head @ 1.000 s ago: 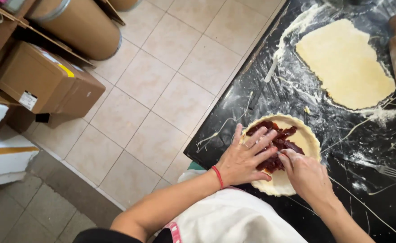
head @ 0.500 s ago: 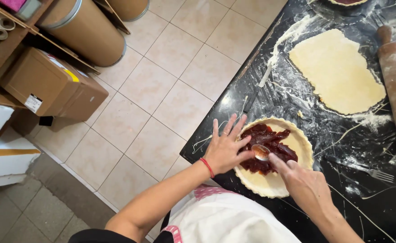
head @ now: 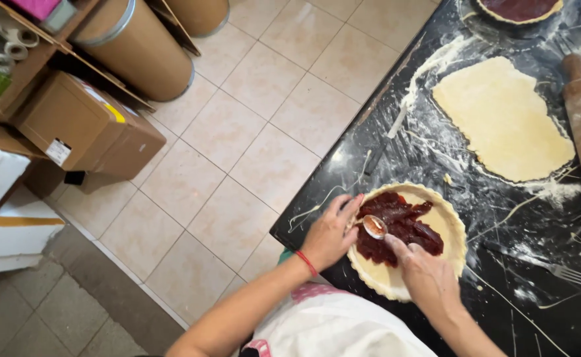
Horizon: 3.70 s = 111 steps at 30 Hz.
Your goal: Spreading fruit jam evenly onto a pie crust within a tart pan using a spoon.
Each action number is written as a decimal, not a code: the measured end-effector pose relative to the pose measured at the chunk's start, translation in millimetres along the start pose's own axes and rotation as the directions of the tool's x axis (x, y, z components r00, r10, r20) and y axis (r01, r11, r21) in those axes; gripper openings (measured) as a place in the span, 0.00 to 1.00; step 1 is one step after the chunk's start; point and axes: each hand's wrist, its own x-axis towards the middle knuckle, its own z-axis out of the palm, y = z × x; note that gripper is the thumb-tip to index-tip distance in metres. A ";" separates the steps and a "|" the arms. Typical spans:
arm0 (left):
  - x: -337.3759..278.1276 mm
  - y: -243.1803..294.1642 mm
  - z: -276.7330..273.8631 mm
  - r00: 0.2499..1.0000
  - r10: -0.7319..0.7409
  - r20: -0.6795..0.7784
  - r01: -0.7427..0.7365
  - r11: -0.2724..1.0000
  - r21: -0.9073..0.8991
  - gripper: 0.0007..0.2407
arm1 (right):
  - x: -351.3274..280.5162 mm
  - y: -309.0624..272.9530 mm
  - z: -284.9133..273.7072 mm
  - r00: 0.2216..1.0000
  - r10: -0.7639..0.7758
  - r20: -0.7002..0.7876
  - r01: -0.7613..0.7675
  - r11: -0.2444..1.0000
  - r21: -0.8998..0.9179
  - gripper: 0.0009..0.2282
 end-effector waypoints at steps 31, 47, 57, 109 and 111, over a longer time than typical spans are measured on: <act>-6.3 -19.2 26.1 0.995 0.057 -0.083 -0.065 0.993 -0.100 0.33 | 19.6 7.5 -61.5 0.964 -0.087 0.252 0.113 0.989 -0.091 0.19; -1.2 -12.8 23.6 1.000 0.019 -0.014 -0.021 0.984 -0.178 0.32 | 18.2 12.0 -54.4 0.949 -0.214 0.231 0.269 0.933 -0.239 0.29; 16.7 9.5 0.3 0.967 0.238 0.087 -0.252 0.937 0.242 0.19 | -3.7 37.3 -38.5 0.970 0.238 0.042 -0.241 0.934 0.265 0.17; 164.5 27.2 35.4 0.650 0.457 0.607 -0.374 0.888 -0.269 0.17 | -50.9 3.1 -8.3 0.994 -0.098 -0.056 0.099 0.995 0.021 0.15; 159.9 20.0 52.0 0.680 0.275 0.680 -0.055 0.944 -0.327 0.19 | -51.2 14.5 6.4 0.989 -0.102 -0.105 0.097 0.994 -0.044 0.12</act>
